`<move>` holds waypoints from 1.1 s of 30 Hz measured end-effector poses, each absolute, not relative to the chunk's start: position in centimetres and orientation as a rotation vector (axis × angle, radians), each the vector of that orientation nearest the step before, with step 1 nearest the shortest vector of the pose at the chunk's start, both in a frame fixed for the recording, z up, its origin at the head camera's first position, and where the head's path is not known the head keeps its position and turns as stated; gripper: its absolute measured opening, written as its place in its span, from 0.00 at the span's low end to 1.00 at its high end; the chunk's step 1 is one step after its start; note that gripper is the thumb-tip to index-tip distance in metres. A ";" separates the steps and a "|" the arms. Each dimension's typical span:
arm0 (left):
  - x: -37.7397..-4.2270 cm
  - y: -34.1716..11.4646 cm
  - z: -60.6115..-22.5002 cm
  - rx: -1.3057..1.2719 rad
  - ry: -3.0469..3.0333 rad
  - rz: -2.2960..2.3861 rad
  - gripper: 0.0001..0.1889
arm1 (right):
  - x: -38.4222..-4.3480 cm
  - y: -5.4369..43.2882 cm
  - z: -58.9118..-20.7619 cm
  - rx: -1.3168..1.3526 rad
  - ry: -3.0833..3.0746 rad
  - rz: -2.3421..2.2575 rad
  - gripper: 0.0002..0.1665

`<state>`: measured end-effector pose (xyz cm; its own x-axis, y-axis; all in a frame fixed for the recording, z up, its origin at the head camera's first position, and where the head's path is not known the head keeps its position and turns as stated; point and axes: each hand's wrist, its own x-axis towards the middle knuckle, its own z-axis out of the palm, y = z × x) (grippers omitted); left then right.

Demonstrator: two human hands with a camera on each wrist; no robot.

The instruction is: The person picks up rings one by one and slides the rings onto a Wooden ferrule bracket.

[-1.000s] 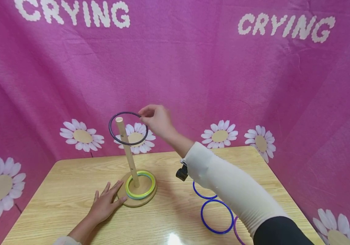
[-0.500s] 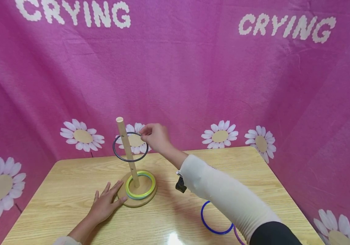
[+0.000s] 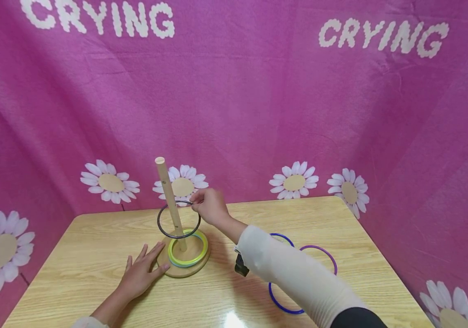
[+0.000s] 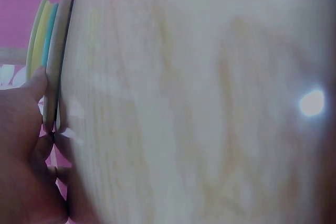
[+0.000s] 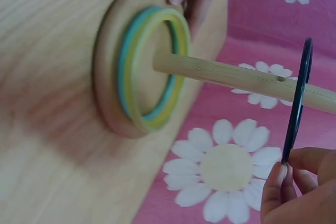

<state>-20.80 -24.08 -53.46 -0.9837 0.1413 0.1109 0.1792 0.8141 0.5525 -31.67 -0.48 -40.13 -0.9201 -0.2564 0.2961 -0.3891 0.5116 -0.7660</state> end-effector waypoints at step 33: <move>-20.8 -24.2 -53.4 -0.240 -2.953 -0.925 0.39 | -30.8 0.4 -49.0 0.374 -2.773 1.279 0.09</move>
